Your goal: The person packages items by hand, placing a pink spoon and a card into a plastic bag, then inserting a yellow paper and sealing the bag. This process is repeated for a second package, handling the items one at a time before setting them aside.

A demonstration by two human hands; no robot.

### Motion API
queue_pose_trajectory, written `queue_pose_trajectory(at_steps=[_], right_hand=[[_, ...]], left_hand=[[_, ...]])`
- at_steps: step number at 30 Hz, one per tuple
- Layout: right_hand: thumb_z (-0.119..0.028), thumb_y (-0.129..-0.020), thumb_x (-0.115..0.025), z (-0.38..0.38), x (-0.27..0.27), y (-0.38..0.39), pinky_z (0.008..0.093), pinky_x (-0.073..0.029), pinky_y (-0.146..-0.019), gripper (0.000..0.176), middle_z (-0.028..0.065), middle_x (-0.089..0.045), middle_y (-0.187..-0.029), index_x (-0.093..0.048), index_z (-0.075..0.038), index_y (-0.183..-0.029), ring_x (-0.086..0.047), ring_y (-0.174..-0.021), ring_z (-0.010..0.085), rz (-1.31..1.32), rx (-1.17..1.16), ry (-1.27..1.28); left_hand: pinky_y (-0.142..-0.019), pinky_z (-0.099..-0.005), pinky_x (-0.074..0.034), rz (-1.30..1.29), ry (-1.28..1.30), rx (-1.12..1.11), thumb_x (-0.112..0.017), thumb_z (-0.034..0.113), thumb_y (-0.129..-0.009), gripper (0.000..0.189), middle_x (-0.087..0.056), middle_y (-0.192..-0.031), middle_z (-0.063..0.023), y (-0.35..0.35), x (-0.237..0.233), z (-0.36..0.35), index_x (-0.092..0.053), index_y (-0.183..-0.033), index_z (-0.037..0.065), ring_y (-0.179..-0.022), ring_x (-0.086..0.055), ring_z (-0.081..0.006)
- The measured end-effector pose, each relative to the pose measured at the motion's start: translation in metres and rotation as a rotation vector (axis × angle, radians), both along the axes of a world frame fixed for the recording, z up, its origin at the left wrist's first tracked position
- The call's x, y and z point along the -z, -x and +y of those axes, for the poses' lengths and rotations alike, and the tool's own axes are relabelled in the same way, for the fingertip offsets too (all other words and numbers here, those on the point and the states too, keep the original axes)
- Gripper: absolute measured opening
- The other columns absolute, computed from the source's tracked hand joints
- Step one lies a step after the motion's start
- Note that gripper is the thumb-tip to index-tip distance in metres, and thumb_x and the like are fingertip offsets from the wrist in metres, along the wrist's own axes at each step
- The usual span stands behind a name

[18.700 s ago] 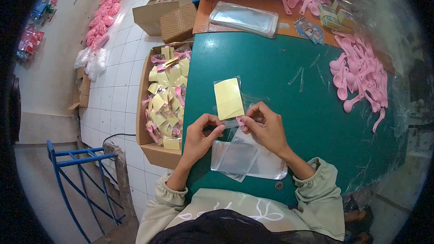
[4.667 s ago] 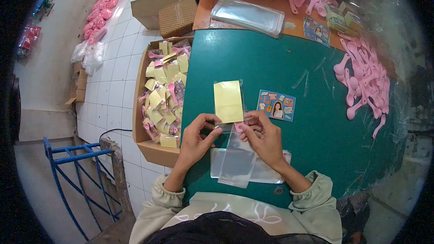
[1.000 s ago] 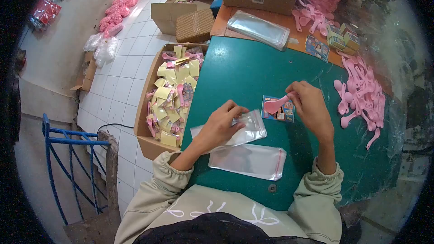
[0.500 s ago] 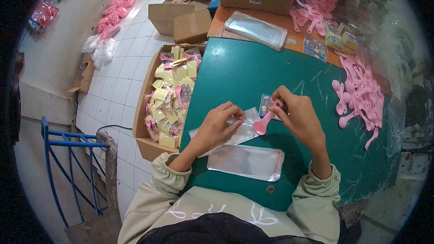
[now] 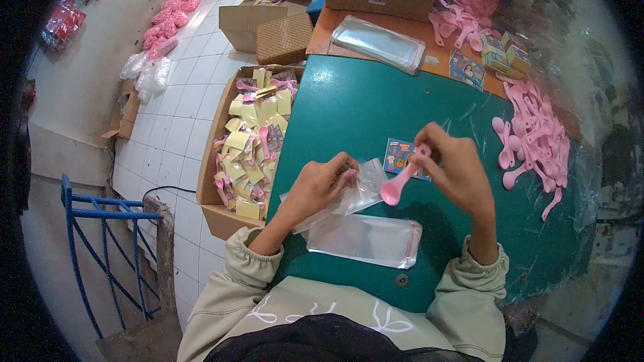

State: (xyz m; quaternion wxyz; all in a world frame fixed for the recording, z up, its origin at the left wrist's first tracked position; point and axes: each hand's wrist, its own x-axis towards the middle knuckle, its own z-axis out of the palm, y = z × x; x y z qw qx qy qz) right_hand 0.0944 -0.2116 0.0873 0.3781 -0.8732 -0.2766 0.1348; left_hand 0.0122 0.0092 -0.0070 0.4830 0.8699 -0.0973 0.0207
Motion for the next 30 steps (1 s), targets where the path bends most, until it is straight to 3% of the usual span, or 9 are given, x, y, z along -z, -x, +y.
queue_pose_trajectory(at_steps=[2,6,9,11,12,15,17,21,30], right_hand=[[-0.006,-0.081,-0.061,0.001,-0.004,0.001,0.0294,-0.045,-0.054,0.016,0.0133,-0.058,-0.066,-0.052,0.003,-0.091,-0.061,-0.06,0.0169,-0.016,0.091,-0.093],[-0.007,-0.083,-0.061,0.011,0.011,0.004,0.0292,-0.045,-0.054,0.015,0.0128,-0.057,-0.066,-0.052,0.003,-0.09,-0.06,-0.058,0.0177,-0.066,0.056,-0.023],[-0.007,-0.083,-0.06,0.016,0.016,0.003,0.0288,-0.045,-0.054,0.015,0.012,-0.057,-0.066,-0.051,0.003,-0.09,-0.06,-0.058,0.0171,-0.121,0.039,0.052],[-0.006,-0.083,-0.06,0.013,0.012,0.003,0.0278,-0.045,-0.054,0.014,0.0111,-0.058,-0.067,-0.052,0.002,-0.091,-0.06,-0.059,0.0157,-0.053,0.04,0.054],[-0.006,-0.084,-0.06,0.011,0.011,0.002,0.027,-0.046,-0.055,0.014,0.0104,-0.058,-0.068,-0.052,0.002,-0.092,-0.06,-0.06,0.0145,-0.053,0.058,-0.006],[-0.006,-0.085,-0.06,0.009,0.006,0.001,0.0246,-0.047,-0.056,0.015,0.0081,-0.059,-0.07,-0.052,0.001,-0.095,-0.06,-0.062,0.011,-0.076,0.155,-0.213],[-0.006,-0.086,-0.06,0.014,0.002,0.004,0.0231,-0.047,-0.057,0.015,0.0067,-0.06,-0.072,-0.052,0.001,-0.097,-0.06,-0.064,0.0089,-0.12,0.277,-0.399],[-0.004,-0.085,-0.061,0.02,0.01,0.009,0.0221,-0.048,-0.057,0.017,0.0075,-0.061,-0.077,-0.05,0.0,-0.097,-0.059,-0.065,0.0089,-0.166,0.289,-0.607],[-0.004,-0.084,-0.063,0.022,0.009,0.015,0.0216,-0.049,-0.059,0.019,0.007,-0.061,-0.075,-0.048,0.0,-0.096,-0.061,-0.067,0.0094,-0.136,0.206,-0.514]], left_hand=[[-0.056,-0.0352,-0.048,0.025,0.034,0.005,-0.051,0.013,-0.091,0.011,-0.064,-0.072,-0.0124,-0.001,-0.003,0.0,-0.051,-0.097,0.004,-0.064,-0.064,-0.0294],[-0.06,-0.0343,-0.048,0.092,0.13,0.031,-0.046,0.014,-0.094,0.013,-0.064,-0.076,-0.0144,-0.001,-0.009,0.003,-0.048,-0.1,0.003,-0.068,-0.065,-0.0286],[-0.065,-0.0316,-0.049,0.093,0.079,0.012,-0.051,0.014,-0.092,0.014,-0.065,-0.084,-0.0137,0.0,-0.014,0.007,-0.05,-0.099,0.002,-0.075,-0.066,-0.0238],[-0.068,-0.0293,-0.05,0.036,0.208,-0.022,-0.054,0.013,-0.091,0.014,-0.066,-0.089,-0.012,-0.002,-0.013,0.008,-0.051,-0.098,0.001,-0.079,-0.065,-0.0197],[-0.07,-0.0281,-0.05,0.009,0.272,-0.039,-0.056,0.013,-0.09,0.014,-0.066,-0.092,-0.0112,-0.003,-0.011,0.009,-0.052,-0.097,0.001,-0.082,-0.064,-0.0177],[-0.072,-0.0255,-0.051,0.246,0.616,-0.015,-0.06,0.011,-0.088,0.014,-0.066,-0.091,-0.0077,-0.005,-0.002,0.01,-0.054,-0.095,0.0,-0.084,-0.063,-0.0137],[-0.072,-0.0241,-0.05,0.365,0.711,-0.031,-0.061,0.011,-0.087,0.015,-0.067,-0.09,-0.0077,-0.004,-0.01,0.011,-0.055,-0.094,0.0,-0.085,-0.064,-0.0127],[-0.073,-0.0228,-0.051,0.449,0.805,0.018,-0.061,0.011,-0.087,0.017,-0.067,-0.09,-0.0097,-0.002,-0.019,0.009,-0.055,-0.097,-0.001,-0.085,-0.065,-0.0129],[-0.071,-0.0211,-0.05,0.506,0.875,0.02,-0.059,0.015,-0.089,0.029,-0.067,-0.091,-0.0092,-0.001,-0.019,0.004,-0.054,-0.111,-0.003,-0.084,-0.064,-0.0106]])
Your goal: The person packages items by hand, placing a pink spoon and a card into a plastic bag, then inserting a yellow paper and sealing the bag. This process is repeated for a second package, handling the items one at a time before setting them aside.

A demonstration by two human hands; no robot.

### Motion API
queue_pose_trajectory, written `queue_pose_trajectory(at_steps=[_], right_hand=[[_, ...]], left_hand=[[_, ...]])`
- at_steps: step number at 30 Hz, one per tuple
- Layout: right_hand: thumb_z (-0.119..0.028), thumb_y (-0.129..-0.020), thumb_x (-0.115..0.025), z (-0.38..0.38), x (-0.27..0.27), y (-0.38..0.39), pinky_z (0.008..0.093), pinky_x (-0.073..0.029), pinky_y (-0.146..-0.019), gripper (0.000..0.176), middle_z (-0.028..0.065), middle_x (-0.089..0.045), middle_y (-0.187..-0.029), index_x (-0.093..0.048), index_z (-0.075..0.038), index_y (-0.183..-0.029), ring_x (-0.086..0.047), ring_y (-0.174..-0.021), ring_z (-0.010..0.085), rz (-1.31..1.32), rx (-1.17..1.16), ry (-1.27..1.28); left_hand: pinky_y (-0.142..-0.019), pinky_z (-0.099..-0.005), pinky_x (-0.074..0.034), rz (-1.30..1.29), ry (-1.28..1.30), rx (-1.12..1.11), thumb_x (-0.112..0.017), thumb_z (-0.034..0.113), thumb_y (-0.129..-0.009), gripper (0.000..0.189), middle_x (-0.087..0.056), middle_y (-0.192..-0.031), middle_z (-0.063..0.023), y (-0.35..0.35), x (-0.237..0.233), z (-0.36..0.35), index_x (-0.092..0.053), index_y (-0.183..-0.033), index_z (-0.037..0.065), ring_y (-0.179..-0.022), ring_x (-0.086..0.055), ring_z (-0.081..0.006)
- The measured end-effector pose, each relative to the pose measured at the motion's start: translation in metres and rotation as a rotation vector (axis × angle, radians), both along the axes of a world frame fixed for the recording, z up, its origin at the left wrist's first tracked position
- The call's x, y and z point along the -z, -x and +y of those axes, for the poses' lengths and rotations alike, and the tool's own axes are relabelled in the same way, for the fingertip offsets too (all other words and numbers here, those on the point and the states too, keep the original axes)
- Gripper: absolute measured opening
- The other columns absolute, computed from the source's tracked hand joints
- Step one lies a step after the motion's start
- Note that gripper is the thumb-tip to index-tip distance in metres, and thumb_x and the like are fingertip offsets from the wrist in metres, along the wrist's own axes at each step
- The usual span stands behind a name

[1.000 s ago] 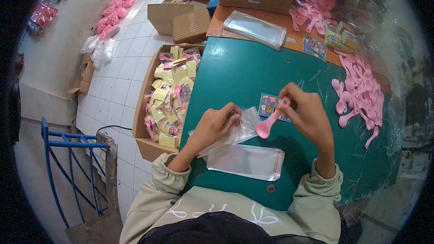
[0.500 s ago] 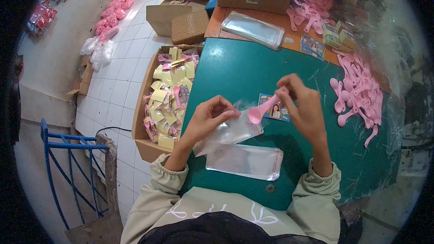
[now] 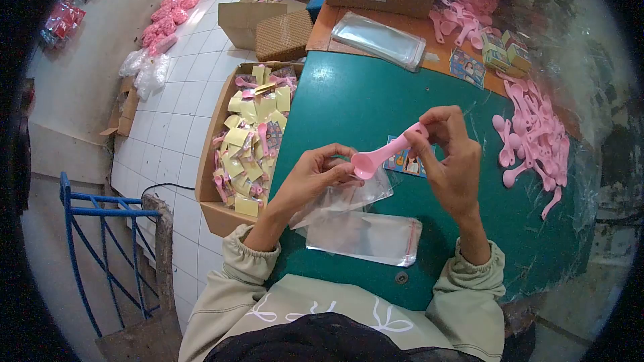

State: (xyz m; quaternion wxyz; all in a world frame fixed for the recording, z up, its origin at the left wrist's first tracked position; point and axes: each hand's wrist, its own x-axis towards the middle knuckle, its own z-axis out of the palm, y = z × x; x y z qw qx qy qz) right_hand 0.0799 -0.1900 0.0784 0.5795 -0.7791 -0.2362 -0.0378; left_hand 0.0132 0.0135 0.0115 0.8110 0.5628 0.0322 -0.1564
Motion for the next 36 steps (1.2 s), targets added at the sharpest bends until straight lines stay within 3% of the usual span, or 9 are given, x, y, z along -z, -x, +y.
queue_pose_trajectory(at_steps=[6,9,12,18,24,27,30,33,36], right_hand=[[-0.005,-0.082,-0.065,0.002,-0.003,0.0,0.0221,-0.049,-0.057,0.022,0.0083,-0.062,-0.074,-0.048,0.001,-0.094,-0.062,-0.066,0.0107,0.147,-0.097,0.047],[-0.005,-0.082,-0.066,-0.002,-0.005,-0.001,0.0221,-0.049,-0.056,0.021,0.0082,-0.062,-0.075,-0.049,0.001,-0.093,-0.062,-0.066,0.0111,0.15,-0.146,0.057],[-0.005,-0.081,-0.067,-0.006,-0.007,-0.002,0.0221,-0.05,-0.057,0.02,0.0073,-0.063,-0.074,-0.05,0.0,-0.091,-0.063,-0.067,0.0109,-0.094,-0.186,0.175],[-0.006,-0.078,-0.069,-0.007,-0.006,-0.004,0.0222,-0.049,-0.057,0.02,0.0066,-0.063,-0.072,-0.053,-0.001,-0.088,-0.063,-0.068,0.0099,0.015,-0.079,0.024],[-0.005,-0.079,-0.068,-0.002,-0.01,0.002,0.022,-0.05,-0.057,0.02,0.0064,-0.063,-0.073,-0.052,0.0,-0.088,-0.061,-0.066,0.0088,0.071,-0.274,0.266],[-0.006,-0.079,-0.068,0.0,-0.008,0.003,0.0229,-0.05,-0.057,0.02,0.0068,-0.063,-0.072,-0.051,0.0,-0.088,-0.061,-0.065,0.0087,0.065,-0.226,0.22],[-0.005,-0.079,-0.068,0.001,-0.008,0.004,0.0234,-0.049,-0.057,0.021,0.0079,-0.063,-0.072,-0.05,0.001,-0.088,-0.06,-0.064,0.0091,0.137,-0.116,0.104],[-0.015,-0.083,-0.067,-0.001,-0.002,0.005,0.0263,-0.049,-0.061,0.021,0.0088,-0.064,-0.077,-0.054,0.0,-0.092,-0.062,-0.069,0.0135,0.127,-0.087,0.037],[-0.026,-0.085,-0.064,-0.004,-0.006,-0.003,0.032,-0.05,-0.071,0.027,0.0114,-0.063,-0.097,-0.06,-0.002,-0.097,-0.061,-0.086,0.0194,-0.038,-0.459,0.21]], left_hand=[[-0.076,-0.0223,-0.048,-0.057,-0.071,0.107,-0.058,0.013,-0.089,0.031,-0.064,-0.097,-0.0067,0.002,-0.002,-0.006,-0.054,-0.116,-0.002,-0.086,-0.059,-0.0082],[-0.072,-0.0214,-0.049,-0.111,-0.079,0.064,-0.059,0.016,-0.089,0.028,-0.067,-0.091,-0.0073,0.004,-0.005,-0.008,-0.059,-0.111,-0.002,-0.082,-0.06,-0.008],[-0.068,-0.0225,-0.051,-0.184,-0.125,0.112,-0.058,0.018,-0.09,0.028,-0.067,-0.09,-0.0074,0.004,0.004,-0.009,-0.06,-0.109,-0.002,-0.08,-0.061,-0.0085],[-0.061,-0.0239,-0.053,-0.002,-0.12,0.221,-0.054,0.022,-0.093,0.029,-0.067,-0.087,-0.0061,0.005,-0.01,-0.007,-0.063,-0.109,0.0,-0.077,-0.063,-0.0095],[-0.073,-0.0262,-0.051,-0.145,-0.171,0.198,-0.046,0.03,-0.096,0.038,-0.066,-0.094,-0.0078,0.004,0.006,-0.008,-0.06,-0.111,-0.001,-0.084,-0.063,-0.0124],[-0.075,-0.0264,-0.051,-0.127,0.006,0.093,-0.044,0.031,-0.097,0.04,-0.065,-0.098,-0.0081,0.006,-0.001,-0.014,-0.059,-0.112,-0.002,-0.087,-0.062,-0.0124],[-0.071,-0.0234,-0.049,-0.146,-0.033,0.08,-0.045,0.028,-0.097,0.035,-0.066,-0.091,-0.007,0.006,0.001,-0.013,-0.061,-0.111,0.0,-0.079,-0.061,-0.0099],[-0.076,-0.0249,-0.05,-0.176,-0.132,0.213,-0.042,0.029,-0.098,0.037,-0.066,-0.094,-0.0104,0.004,0.006,-0.009,-0.058,-0.111,-0.002,-0.084,-0.062,-0.0123],[-0.079,-0.0265,-0.051,-0.182,-0.016,0.116,-0.039,0.028,-0.099,0.039,-0.065,-0.097,-0.013,0.008,-0.01,-0.009,-0.057,-0.11,-0.004,-0.088,-0.063,-0.0147]])
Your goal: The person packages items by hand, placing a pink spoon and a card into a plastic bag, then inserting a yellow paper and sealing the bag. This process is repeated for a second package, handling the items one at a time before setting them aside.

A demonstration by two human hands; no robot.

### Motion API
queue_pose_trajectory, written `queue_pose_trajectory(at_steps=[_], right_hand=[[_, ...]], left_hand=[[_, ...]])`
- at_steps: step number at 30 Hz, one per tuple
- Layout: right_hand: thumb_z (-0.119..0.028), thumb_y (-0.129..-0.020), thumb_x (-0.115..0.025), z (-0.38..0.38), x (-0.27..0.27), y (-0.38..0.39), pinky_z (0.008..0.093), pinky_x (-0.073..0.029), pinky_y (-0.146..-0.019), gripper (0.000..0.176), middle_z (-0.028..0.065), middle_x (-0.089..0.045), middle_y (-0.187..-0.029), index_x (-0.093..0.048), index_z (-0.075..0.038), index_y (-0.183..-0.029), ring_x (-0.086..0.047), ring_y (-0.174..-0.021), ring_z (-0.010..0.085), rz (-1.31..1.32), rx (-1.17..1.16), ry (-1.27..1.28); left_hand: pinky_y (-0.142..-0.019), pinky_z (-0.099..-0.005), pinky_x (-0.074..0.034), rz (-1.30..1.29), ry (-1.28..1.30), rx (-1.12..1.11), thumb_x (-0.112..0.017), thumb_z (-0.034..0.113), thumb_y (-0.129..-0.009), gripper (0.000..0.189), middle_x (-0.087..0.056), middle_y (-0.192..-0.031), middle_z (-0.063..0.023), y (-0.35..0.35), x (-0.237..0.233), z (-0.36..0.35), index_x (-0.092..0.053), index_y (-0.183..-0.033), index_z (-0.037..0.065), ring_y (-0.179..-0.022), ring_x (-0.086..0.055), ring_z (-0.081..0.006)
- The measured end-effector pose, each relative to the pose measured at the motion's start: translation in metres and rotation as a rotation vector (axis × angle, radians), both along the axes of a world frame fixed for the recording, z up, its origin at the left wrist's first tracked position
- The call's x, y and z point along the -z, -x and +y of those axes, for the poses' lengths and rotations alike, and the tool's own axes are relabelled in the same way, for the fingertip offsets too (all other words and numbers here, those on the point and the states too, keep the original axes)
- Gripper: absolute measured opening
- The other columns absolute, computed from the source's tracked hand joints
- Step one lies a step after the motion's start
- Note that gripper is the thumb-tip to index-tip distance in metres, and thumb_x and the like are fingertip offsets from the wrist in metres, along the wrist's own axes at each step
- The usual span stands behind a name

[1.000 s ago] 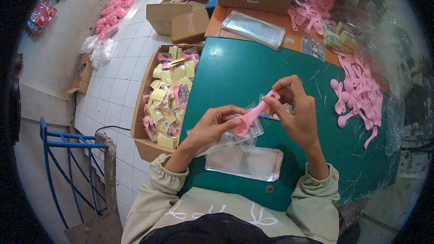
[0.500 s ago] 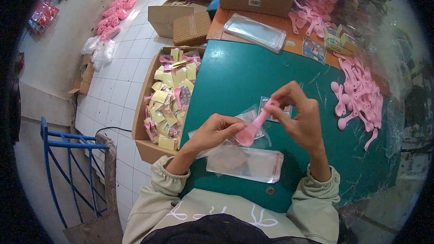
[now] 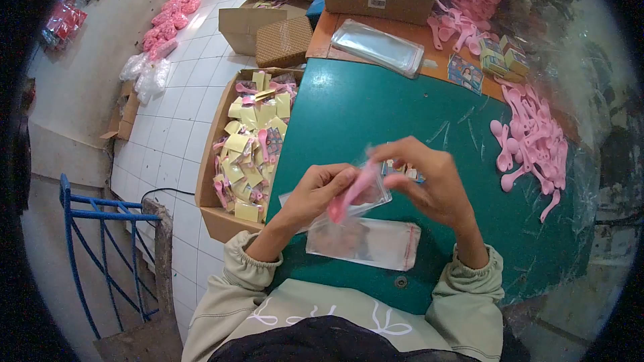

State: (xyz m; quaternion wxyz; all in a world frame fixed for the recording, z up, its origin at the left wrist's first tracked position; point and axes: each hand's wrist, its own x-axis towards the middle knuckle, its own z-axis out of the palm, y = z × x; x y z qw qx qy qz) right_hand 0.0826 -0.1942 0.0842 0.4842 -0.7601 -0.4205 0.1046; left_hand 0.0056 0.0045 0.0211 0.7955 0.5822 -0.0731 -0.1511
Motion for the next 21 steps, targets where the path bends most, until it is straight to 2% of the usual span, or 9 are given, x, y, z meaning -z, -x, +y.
queue_pose_trajectory(at_steps=[2,4,7,8,12,14,17,20,21], right_hand=[[-0.033,-0.085,-0.063,-0.001,-0.001,-0.005,0.0344,-0.047,-0.077,0.032,0.0114,-0.058,-0.11,-0.062,-0.004,-0.099,-0.058,-0.095,0.0214,-0.004,-0.09,-0.063],[-0.032,-0.079,-0.068,-0.011,-0.006,-0.019,0.0363,-0.044,-0.085,0.037,0.0134,-0.05,-0.12,-0.062,-0.004,-0.102,-0.053,-0.104,0.0256,-0.025,-0.121,-0.001],[-0.025,-0.072,-0.073,-0.031,0.011,-0.037,0.0373,-0.044,-0.086,0.043,0.0154,-0.052,-0.11,-0.057,-0.005,-0.106,-0.052,-0.103,0.0313,-0.247,0.084,0.506],[-0.017,-0.064,-0.077,-0.038,0.028,-0.041,0.0393,-0.042,-0.087,0.053,0.0163,-0.052,-0.104,-0.053,-0.004,-0.11,-0.049,-0.104,0.035,-0.233,0.088,0.577],[-0.013,-0.062,-0.077,-0.039,0.052,-0.042,0.0402,-0.042,-0.086,0.051,0.0145,-0.052,-0.104,-0.053,-0.005,-0.106,-0.05,-0.101,0.0343,-0.1,0.156,0.605],[-0.011,-0.063,-0.076,-0.042,0.057,-0.048,0.04,-0.042,-0.085,0.046,0.0142,-0.052,-0.103,-0.053,-0.004,-0.102,-0.05,-0.099,0.0346,-0.077,0.113,0.65],[-0.007,-0.067,-0.071,-0.04,0.05,-0.047,0.0403,-0.04,-0.085,0.036,0.0149,-0.052,-0.1,-0.052,-0.002,-0.096,-0.048,-0.096,0.0357,-0.217,0.109,0.888],[0.0,-0.071,-0.066,-0.046,0.032,-0.045,0.0358,-0.045,-0.078,0.029,0.0136,-0.053,-0.097,-0.052,0.0,-0.098,-0.054,-0.09,0.0302,-0.33,0.098,0.589],[0.002,-0.073,-0.064,-0.044,0.021,-0.041,0.0335,-0.047,-0.074,0.029,0.0123,-0.054,-0.097,-0.053,0.0,-0.099,-0.055,-0.087,0.0261,-0.167,0.156,0.456]], left_hand=[[-0.079,-0.0265,-0.05,0.029,0.118,-0.038,-0.04,0.031,-0.098,0.041,-0.065,-0.1,-0.0148,0.002,-0.008,0.001,-0.056,-0.111,-0.004,-0.091,-0.063,-0.017],[-0.079,-0.0268,-0.05,0.01,0.178,-0.084,-0.039,0.032,-0.098,0.042,-0.065,-0.101,-0.0162,0.003,-0.012,0.003,-0.056,-0.111,-0.004,-0.092,-0.063,-0.0186],[-0.081,-0.0273,-0.05,-0.093,0.191,-0.154,-0.039,0.031,-0.098,0.041,-0.064,-0.101,-0.0165,0.004,-0.015,0.011,-0.056,-0.111,-0.005,-0.092,-0.064,-0.0192],[-0.083,-0.0273,-0.049,-0.126,0.201,-0.164,-0.039,0.029,-0.098,0.04,-0.064,-0.102,-0.0157,0.005,-0.014,0.014,-0.056,-0.111,-0.005,-0.093,-0.063,-0.0188],[-0.079,-0.027,-0.05,-0.247,0.134,-0.254,-0.04,0.029,-0.098,0.039,-0.065,-0.1,-0.0175,0.006,-0.015,0.019,-0.057,-0.109,-0.005,-0.091,-0.064,-0.0201],[-0.082,-0.0267,-0.05,-0.214,0.021,-0.178,-0.04,0.024,-0.098,0.035,-0.065,-0.1,-0.0158,0.007,-0.025,0.027,-0.057,-0.11,-0.004,-0.092,-0.064,-0.018],[-0.082,-0.0261,-0.05,-0.103,0.007,-0.103,-0.04,0.019,-0.098,0.031,-0.065,-0.099,-0.0146,0.006,-0.026,0.03,-0.058,-0.11,-0.004,-0.091,-0.064,-0.0164],[-0.081,-0.026,-0.051,-0.023,-0.008,-0.067,-0.04,0.018,-0.098,0.03,-0.066,-0.098,-0.0142,0.005,-0.027,0.03,-0.058,-0.108,-0.004,-0.09,-0.064,-0.0163],[-0.08,-0.0261,-0.051,-0.006,-0.025,-0.057,-0.04,0.017,-0.098,0.03,-0.066,-0.098,-0.0141,0.004,-0.027,0.029,-0.059,-0.108,-0.004,-0.089,-0.065,-0.0164]])
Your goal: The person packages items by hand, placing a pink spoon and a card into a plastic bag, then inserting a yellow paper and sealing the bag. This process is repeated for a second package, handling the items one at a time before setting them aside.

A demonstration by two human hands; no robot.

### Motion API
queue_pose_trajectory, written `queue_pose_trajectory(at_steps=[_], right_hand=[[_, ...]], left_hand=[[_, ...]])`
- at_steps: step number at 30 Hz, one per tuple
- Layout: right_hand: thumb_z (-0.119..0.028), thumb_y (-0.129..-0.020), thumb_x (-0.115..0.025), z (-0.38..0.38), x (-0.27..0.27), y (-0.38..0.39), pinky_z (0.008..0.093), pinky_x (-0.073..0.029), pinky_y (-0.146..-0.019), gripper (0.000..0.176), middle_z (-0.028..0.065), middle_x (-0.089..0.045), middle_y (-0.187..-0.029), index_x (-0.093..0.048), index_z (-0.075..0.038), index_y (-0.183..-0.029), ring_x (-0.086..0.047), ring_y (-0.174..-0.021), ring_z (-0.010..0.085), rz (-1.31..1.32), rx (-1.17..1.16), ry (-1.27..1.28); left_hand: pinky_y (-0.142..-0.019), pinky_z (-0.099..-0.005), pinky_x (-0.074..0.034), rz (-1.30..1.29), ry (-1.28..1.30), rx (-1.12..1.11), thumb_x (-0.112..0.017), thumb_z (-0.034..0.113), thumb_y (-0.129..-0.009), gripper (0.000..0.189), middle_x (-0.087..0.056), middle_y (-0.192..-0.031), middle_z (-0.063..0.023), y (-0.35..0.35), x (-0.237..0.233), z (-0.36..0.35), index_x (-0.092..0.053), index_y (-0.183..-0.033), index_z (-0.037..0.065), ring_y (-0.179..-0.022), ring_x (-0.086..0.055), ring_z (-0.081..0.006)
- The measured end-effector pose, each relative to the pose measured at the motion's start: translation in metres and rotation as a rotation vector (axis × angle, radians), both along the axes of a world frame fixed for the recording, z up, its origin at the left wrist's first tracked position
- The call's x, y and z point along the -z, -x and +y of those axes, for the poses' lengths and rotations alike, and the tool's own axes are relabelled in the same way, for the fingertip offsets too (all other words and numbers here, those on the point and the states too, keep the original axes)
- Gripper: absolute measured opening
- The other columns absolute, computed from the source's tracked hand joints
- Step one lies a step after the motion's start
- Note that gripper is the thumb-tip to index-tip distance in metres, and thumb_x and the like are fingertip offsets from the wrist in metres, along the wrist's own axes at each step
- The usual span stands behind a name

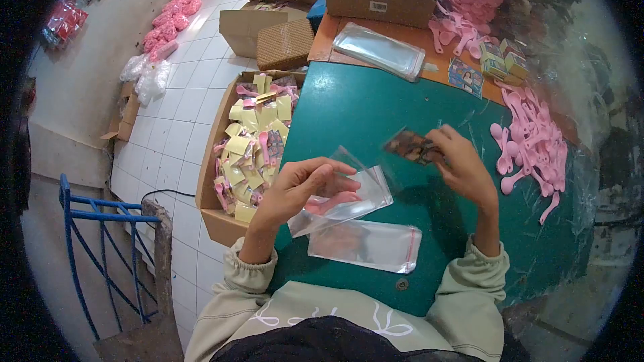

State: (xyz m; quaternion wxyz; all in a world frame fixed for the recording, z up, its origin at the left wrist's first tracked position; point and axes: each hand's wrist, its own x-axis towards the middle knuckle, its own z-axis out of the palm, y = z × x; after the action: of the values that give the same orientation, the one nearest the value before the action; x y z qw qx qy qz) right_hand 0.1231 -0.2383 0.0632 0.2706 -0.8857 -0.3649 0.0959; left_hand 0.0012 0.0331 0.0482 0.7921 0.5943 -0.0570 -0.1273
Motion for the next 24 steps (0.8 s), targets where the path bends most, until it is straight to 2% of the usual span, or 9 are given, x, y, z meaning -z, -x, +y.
queue_pose_trajectory(at_steps=[2,3,6,9,12,15,22,23,24], right_hand=[[0.006,-0.077,-0.061,0.009,-0.028,0.02,0.0287,-0.049,-0.066,0.028,0.0098,-0.055,-0.096,-0.053,0.0,-0.103,-0.058,-0.081,0.0179,0.27,0.157,-0.302],[0.007,-0.081,-0.057,0.015,-0.038,0.031,0.022,-0.049,-0.058,0.029,0.0067,-0.057,-0.094,-0.053,-0.001,-0.109,-0.058,-0.079,0.0091,0.372,0.202,-0.481],[0.006,-0.082,-0.059,0.008,-0.045,0.038,0.0219,-0.049,-0.06,0.027,0.0063,-0.058,-0.094,-0.055,-0.003,-0.108,-0.058,-0.081,0.0084,0.161,0.06,-0.457],[0.006,-0.079,-0.062,0.021,-0.054,0.051,0.0224,-0.048,-0.059,0.026,0.0063,-0.059,-0.09,-0.058,-0.001,-0.103,-0.059,-0.078,0.009,0.178,0.178,-0.563],[0.006,-0.077,-0.063,0.019,-0.054,0.05,0.0241,-0.048,-0.058,0.024,0.0068,-0.061,-0.087,-0.06,-0.001,-0.1,-0.06,-0.073,0.0102,0.076,0.058,-0.372],[0.006,-0.076,-0.064,0.026,-0.063,0.055,0.0259,-0.048,-0.058,0.025,0.0081,-0.061,-0.084,-0.061,-0.001,-0.099,-0.061,-0.069,0.0139,0.011,-0.018,-0.272],[-0.002,-0.074,-0.068,0.041,-0.045,0.063,0.0289,-0.046,-0.056,0.023,0.0107,-0.059,-0.08,-0.059,-0.002,-0.096,-0.06,-0.064,0.0191,0.145,-0.102,-0.21],[-0.004,-0.074,-0.069,0.044,-0.044,0.064,0.0297,-0.046,-0.056,0.023,0.0108,-0.059,-0.079,-0.058,-0.002,-0.095,-0.06,-0.064,0.0196,0.197,-0.079,-0.172],[-0.006,-0.074,-0.069,0.047,-0.043,0.066,0.0305,-0.046,-0.056,0.023,0.011,-0.058,-0.078,-0.058,-0.002,-0.093,-0.06,-0.063,0.0201,0.249,-0.056,-0.133]], left_hand=[[-0.08,-0.0263,-0.051,0.0,-0.015,0.011,-0.04,0.017,-0.098,0.03,-0.066,-0.097,-0.0137,-0.002,0.007,-0.004,-0.059,-0.107,-0.005,-0.09,-0.065,-0.0168],[-0.08,-0.0264,-0.051,0.001,-0.022,0.019,-0.04,0.017,-0.098,0.03,-0.066,-0.096,-0.0135,-0.002,0.009,-0.005,-0.059,-0.107,-0.005,-0.09,-0.065,-0.017],[-0.08,-0.0268,-0.051,-0.041,-0.091,0.036,-0.04,0.018,-0.098,0.031,-0.066,-0.094,-0.0127,-0.005,0.009,-0.008,-0.059,-0.106,-0.005,-0.091,-0.064,-0.0173],[-0.08,-0.0265,-0.052,-0.005,-0.064,0.037,-0.04,0.017,-0.098,0.03,-0.066,-0.092,-0.0123,-0.005,0.01,-0.011,-0.059,-0.106,-0.006,-0.091,-0.064,-0.0171],[-0.079,-0.0263,-0.051,0.018,-0.121,0.016,-0.042,0.018,-0.097,0.03,-0.066,-0.091,-0.011,-0.003,0.005,-0.012,-0.06,-0.102,-0.005,-0.09,-0.065,-0.017],[-0.073,-0.025,-0.049,-0.058,-0.184,0.017,-0.044,0.02,-0.097,0.03,-0.064,-0.083,-0.0051,-0.004,0.017,-0.014,-0.061,-0.101,-0.004,-0.078,-0.06,-0.0105],[-0.063,-0.0256,-0.045,-0.147,-0.528,0.19,-0.05,0.022,-0.094,0.028,-0.062,-0.074,-0.0083,-0.001,0.006,-0.021,-0.062,-0.101,-0.002,-0.07,-0.055,-0.0083],[-0.058,-0.03,-0.046,-0.309,-0.353,0.062,-0.052,0.023,-0.093,0.025,-0.065,-0.073,-0.0124,0.0,0.009,-0.028,-0.061,-0.105,0.003,-0.059,-0.06,-0.0204],[-0.059,-0.0293,-0.046,-0.267,-0.362,0.067,-0.052,0.023,-0.092,0.028,-0.065,-0.076,-0.013,0.001,0.009,-0.028,-0.058,-0.112,0.004,-0.061,-0.06,-0.018]])
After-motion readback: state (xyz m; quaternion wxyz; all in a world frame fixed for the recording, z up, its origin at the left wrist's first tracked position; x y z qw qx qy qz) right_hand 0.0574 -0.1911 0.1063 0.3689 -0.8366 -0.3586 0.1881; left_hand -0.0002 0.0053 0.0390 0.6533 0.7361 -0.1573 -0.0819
